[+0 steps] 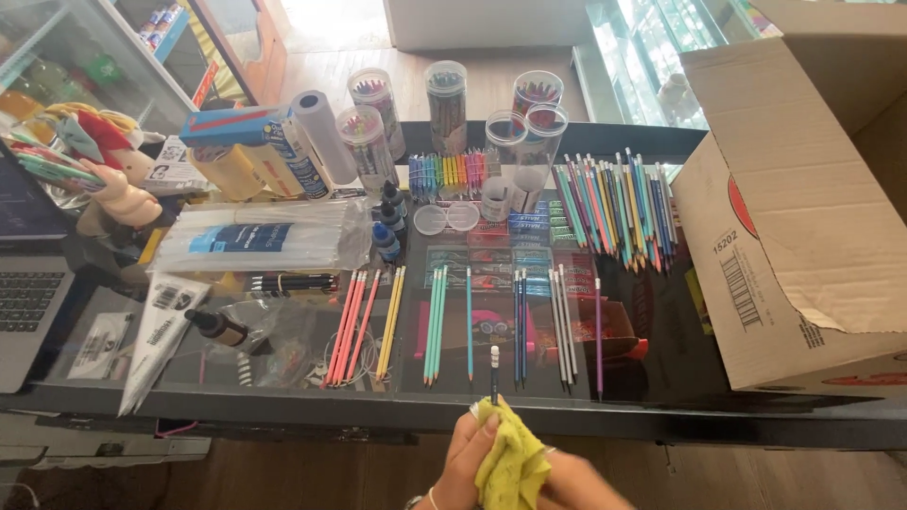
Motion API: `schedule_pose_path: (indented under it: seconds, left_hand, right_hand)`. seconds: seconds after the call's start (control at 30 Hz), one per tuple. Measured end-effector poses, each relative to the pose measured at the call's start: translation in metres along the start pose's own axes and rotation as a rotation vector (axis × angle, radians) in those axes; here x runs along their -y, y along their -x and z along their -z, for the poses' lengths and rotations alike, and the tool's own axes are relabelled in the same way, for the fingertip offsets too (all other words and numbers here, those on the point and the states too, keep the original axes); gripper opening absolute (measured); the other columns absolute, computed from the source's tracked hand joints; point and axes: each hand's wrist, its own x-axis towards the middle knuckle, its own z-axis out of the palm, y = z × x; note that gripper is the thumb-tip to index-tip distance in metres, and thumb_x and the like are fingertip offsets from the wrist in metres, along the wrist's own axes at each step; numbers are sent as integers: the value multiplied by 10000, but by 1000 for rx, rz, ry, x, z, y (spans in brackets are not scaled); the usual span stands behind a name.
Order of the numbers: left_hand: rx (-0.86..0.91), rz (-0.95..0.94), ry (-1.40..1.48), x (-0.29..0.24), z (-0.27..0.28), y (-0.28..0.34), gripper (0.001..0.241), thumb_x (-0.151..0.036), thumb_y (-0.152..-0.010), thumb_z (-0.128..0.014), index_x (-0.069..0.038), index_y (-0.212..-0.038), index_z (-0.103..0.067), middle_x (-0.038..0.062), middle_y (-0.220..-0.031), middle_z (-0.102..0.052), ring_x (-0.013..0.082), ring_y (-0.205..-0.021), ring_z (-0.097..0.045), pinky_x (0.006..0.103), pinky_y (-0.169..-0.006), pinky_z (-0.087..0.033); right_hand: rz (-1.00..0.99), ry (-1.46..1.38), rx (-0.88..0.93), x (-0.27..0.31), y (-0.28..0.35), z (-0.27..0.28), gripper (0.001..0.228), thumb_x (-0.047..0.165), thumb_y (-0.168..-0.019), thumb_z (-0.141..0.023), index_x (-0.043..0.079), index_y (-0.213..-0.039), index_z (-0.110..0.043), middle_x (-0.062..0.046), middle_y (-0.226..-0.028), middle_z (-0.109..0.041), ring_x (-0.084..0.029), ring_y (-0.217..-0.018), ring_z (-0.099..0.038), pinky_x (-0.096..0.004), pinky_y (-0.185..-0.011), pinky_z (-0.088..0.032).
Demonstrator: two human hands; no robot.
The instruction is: Inspecting and cleaning individual pens and pencils with a cloth on a shop counter.
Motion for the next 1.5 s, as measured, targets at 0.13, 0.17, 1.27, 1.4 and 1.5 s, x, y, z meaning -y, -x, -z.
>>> schedule_pose_path:
  seconds: [0.13,0.17,1.27,1.4,1.5]
  left_hand:
    - [245,-119,-309,-23,-7,11,222,-272,-1044,-653,-75,-951,-612,32,-779,-635,148,-703,-642,287,-643,-514]
    - [245,-118,-306,-22,-10,11,222,-272,-1044,-653,-75,-951,-612,32,-779,-635,148,-703,-642,287,-643,-514]
    - [394,49,-1028,-49,-8,44,360,-460,-1130,-520,-157,-949,-590,-52,-834,-532,69,-773,-549,267,-766,-424]
    - [197,7,-820,-51,-5,43,406,-437,-1076,-599,-101,-862,-679,-9,-836,-604,102,-754,-610,280,-715,-478]
    - [159,-15,-661,-51,0,40,422,-385,-1060,-602,-5,-951,-748,47,-975,-645,173,-860,-710,299,-761,-566]
  right_hand:
    - [161,35,88,12,-83,60,409,230,-1059,-565,146,-1358,-831,-15,-880,-690,-156,-796,-622,-293,-783,-493]
    - [159,37,90,17,-83,55,409,230,-1059,-565,146,-1358,-831,-15,-880,-690,-156,-796,-622,-293,-783,-493]
    - [-54,103,-149,58,-216,83,266,279,-1112,-610,89,-985,-746,-18,-683,-590,-125,-545,-528,-242,-510,-450]
    - [-133,447,-127,13,-282,64,347,382,-1064,-655,74,-950,-765,-75,-691,-704,-208,-629,-631,-385,-674,-512]
    - [-149,638,-162,-3,-305,51,365,394,-1041,-693,62,-1169,-770,-127,-1023,-798,-290,-984,-756,-459,-907,-581]
